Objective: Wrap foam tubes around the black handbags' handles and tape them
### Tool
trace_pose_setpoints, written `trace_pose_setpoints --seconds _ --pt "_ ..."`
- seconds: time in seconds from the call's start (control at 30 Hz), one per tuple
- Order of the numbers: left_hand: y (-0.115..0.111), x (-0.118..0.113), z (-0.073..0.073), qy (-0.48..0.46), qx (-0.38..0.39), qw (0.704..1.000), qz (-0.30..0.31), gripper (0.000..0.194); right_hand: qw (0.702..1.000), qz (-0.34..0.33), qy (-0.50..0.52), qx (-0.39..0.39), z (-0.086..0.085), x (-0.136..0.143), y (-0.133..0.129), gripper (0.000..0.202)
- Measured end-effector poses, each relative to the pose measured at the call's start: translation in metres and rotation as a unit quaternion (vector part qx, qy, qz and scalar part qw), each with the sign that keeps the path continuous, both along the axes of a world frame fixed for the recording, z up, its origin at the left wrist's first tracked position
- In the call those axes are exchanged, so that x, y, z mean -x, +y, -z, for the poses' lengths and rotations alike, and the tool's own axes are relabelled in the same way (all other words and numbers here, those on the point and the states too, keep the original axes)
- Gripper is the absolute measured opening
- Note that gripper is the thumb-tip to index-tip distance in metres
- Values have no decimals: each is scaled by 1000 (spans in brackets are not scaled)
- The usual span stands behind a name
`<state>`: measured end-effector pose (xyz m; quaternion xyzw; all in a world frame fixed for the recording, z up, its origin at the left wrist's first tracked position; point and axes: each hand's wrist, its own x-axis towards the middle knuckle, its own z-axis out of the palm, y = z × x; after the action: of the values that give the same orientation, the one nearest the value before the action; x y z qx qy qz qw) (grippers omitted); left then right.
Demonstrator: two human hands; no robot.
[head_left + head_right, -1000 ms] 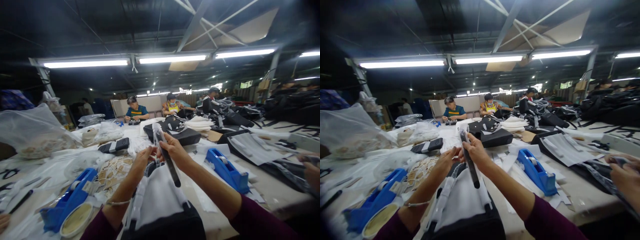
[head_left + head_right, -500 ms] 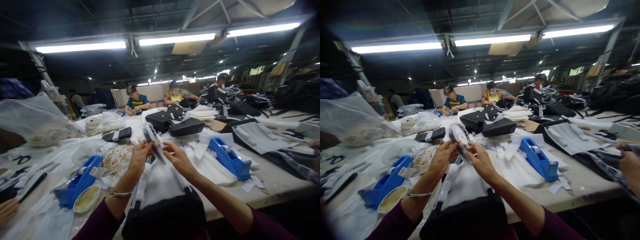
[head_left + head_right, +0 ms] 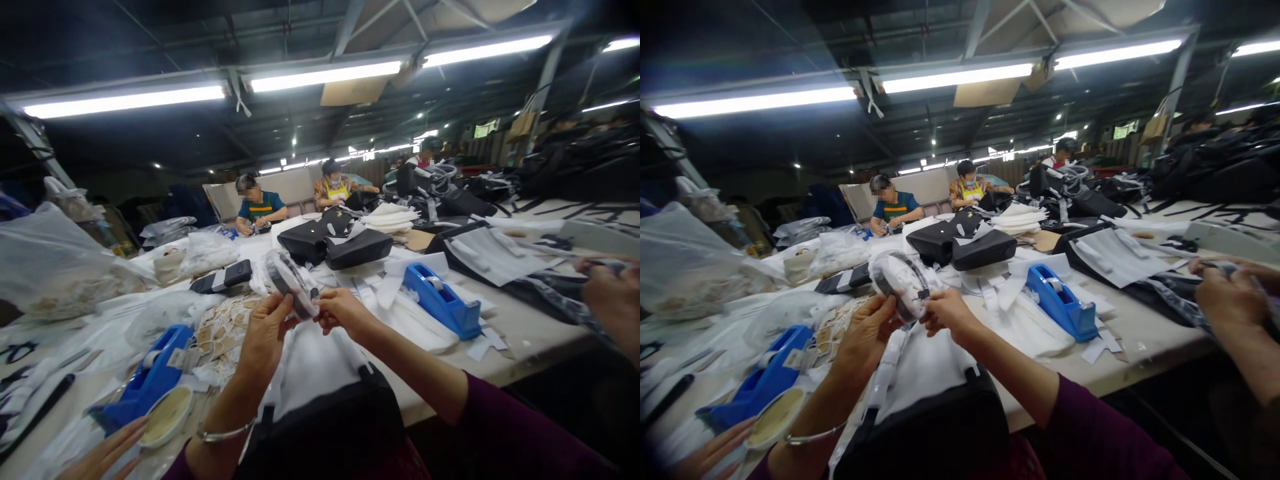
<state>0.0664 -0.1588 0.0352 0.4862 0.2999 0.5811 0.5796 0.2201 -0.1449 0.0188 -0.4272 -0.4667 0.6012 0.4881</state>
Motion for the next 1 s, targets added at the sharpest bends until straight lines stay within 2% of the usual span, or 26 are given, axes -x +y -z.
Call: trace_pose_setpoints --seconds 0.07,0.13,0.2,0.27,0.37,0.43,0.5,0.57,0.63,0.73,0.77,0.83,0.87,0.93,1.0 --pt "-2 4 0 -2 20 1000 18 21 995 -1 -71 -68 -2 1 -5 13" --pt "-4 6 0 -4 35 999 35 23 973 10 -157 -167 -3 1 -10 16" --pt "-4 7 0 -10 47 998 47 24 925 31 -251 -283 -4 0 -14 19" --pt "-4 6 0 -19 58 997 51 22 858 48 -335 -388 -5 -2 -16 21" --pt "-5 4 -2 -29 78 995 55 18 767 74 -415 -483 -5 -5 -17 20" --pt "-8 3 -4 -31 87 994 66 16 735 92 -434 -513 -3 -8 -17 18" --pt "-12 1 -7 -25 84 993 83 17 722 101 -430 -532 -1 -9 -18 19" --pt "-17 -1 -8 -16 72 993 89 23 740 104 -397 -533 1 -10 -20 21" --pt "-21 -4 -7 -13 52 996 69 30 794 130 -325 -497 1 -9 -23 17" --pt "-25 -10 1 -20 21 1000 -6 37 882 198 -209 -373 -3 -6 -33 8" --pt "-25 -12 5 -21 12 999 -36 40 909 195 -179 -323 -4 -4 -36 11" --pt "-26 -17 15 -10 -5 997 -82 48 958 131 -112 -230 -6 0 -42 19" --pt "-26 -19 20 3 -15 995 -96 53 975 90 -70 -190 -6 2 -44 21" --pt "-28 -23 28 32 -31 993 -113 58 990 46 17 -134 -6 7 -46 21" --pt "-30 -25 30 50 -36 992 -113 59 988 64 55 -131 -5 10 -44 18"
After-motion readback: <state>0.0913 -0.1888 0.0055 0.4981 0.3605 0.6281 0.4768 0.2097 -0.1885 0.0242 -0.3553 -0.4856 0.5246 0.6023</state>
